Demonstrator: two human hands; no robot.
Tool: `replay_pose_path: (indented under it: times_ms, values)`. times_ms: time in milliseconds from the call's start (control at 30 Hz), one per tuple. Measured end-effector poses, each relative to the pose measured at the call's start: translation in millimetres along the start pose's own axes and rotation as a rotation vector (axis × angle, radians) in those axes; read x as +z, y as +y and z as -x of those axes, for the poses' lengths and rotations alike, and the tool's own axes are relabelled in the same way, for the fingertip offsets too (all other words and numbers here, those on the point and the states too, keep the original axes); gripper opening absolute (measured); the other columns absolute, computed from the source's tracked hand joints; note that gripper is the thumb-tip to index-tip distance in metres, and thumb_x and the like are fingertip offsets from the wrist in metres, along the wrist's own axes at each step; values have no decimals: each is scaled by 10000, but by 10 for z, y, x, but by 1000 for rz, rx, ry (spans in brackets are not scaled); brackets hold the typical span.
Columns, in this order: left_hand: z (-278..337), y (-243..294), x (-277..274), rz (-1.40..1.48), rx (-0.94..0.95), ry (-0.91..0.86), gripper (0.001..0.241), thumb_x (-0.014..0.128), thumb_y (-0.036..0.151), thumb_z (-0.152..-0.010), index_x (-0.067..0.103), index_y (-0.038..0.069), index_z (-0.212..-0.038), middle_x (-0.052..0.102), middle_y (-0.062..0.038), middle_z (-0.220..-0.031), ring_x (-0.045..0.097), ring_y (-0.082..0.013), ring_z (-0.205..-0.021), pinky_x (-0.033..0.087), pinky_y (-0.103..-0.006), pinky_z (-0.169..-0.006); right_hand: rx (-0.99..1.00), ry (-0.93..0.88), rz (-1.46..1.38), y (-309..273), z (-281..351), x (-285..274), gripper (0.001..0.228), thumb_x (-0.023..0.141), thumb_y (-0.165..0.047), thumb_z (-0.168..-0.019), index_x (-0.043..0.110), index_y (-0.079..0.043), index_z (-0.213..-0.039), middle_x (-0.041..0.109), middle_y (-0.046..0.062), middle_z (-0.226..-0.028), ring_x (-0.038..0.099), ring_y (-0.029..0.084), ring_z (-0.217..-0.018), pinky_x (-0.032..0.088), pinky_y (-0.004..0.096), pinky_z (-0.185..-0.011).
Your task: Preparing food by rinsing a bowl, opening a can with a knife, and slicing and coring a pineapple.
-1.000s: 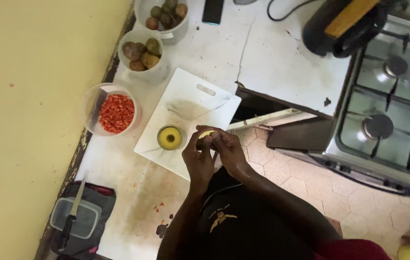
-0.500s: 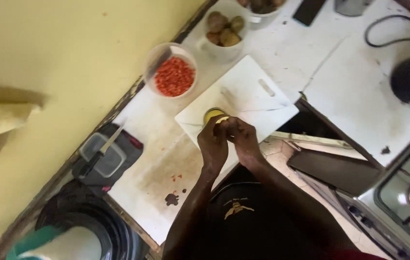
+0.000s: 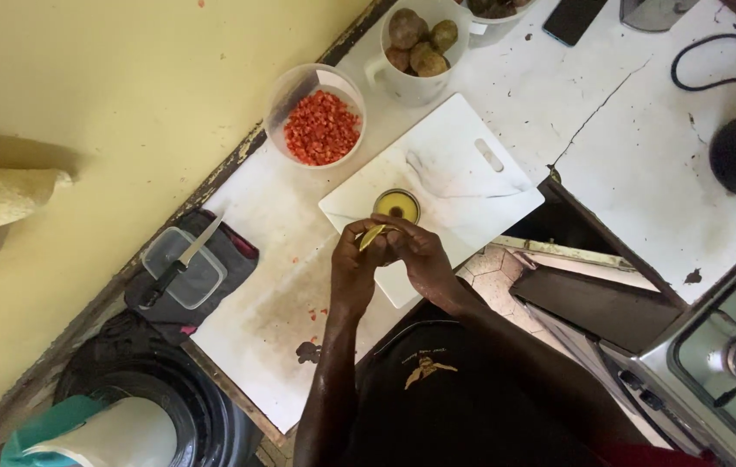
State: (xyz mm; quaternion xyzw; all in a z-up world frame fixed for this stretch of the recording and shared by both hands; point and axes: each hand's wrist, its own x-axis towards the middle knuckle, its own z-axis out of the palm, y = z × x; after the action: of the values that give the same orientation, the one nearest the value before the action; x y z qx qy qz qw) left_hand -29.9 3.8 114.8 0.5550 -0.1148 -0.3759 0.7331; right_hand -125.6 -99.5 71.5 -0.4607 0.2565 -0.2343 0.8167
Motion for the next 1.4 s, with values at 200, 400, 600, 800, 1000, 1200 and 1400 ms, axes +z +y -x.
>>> replay_pose_path:
  times_ms: [200, 400, 600, 800, 1000, 1200, 1400]
  values:
    - [-63, -181, -121, -327, -2, 87, 192, 770, 122, -1110, 814, -5, -1248, 849, -186, -1016, 793, -223, -919, 695, -421, -851, -79, 21, 140, -3, -9, 73, 350, 689, -119, -1158, 782, 30, -1461, 864, 250, -1160, 813, 284, -1076, 679, 528, -1000]
    - [21, -160, 136, -401, 196, 356, 64, 814, 110, -1089, 877, 111, -1099, 850, -112, -858, 784, -149, -795, 692, -349, -711, -69, 60, 202, -13, -35, 204, 283, 716, -121, -1139, 828, 6, -1365, 882, 183, -1042, 838, 214, -953, 714, 452, -934]
    - [-63, -504, -119, -685, 374, 404, 176, 793, 79, -1076, 888, 214, -1135, 903, -85, -969, 888, -292, -933, 710, -407, -806, 6, 115, 209, 156, -159, 177, 227, 719, -139, -1165, 856, -1, -1282, 813, 125, -911, 712, 138, -813, 660, 349, -774]
    - [-104, -290, -258, -423, 211, 325, 141, 736, 109, -1143, 839, 97, -1238, 861, -154, -1067, 809, -239, -977, 680, -453, -904, 14, 0, 349, -44, -170, 88, 497, 843, -398, -1097, 823, -7, -1403, 865, 214, -1126, 791, 244, -1056, 643, 502, -993]
    - [-200, -387, -643, -155, -4, 439, 245, 785, 224, -1117, 795, 57, -1295, 805, -224, -1085, 766, -303, -965, 690, -504, -873, 67, -37, 166, -117, 183, -535, 592, 838, -215, -1075, 669, 24, -1589, 804, 330, -1392, 783, 413, -1318, 616, 591, -1130]
    - [-51, -88, -126, -77, -134, 383, 186, 768, 116, -1084, 737, 46, -1254, 746, -172, -994, 778, -287, -858, 735, -483, -805, 28, 319, 197, -137, 661, -1342, 423, 773, -138, -1108, 735, -10, -1510, 860, 219, -1324, 802, 288, -1268, 632, 397, -1065]
    - [-114, -309, 232, -253, -256, 108, 144, 798, 162, -1068, 704, 65, -1118, 700, -117, -1078, 676, -233, -1004, 597, -406, -697, -122, 618, 179, -261, 937, -1857, 397, 841, -277, -1032, 825, -100, -1386, 884, 70, -1237, 804, 161, -1125, 644, 358, -1007]
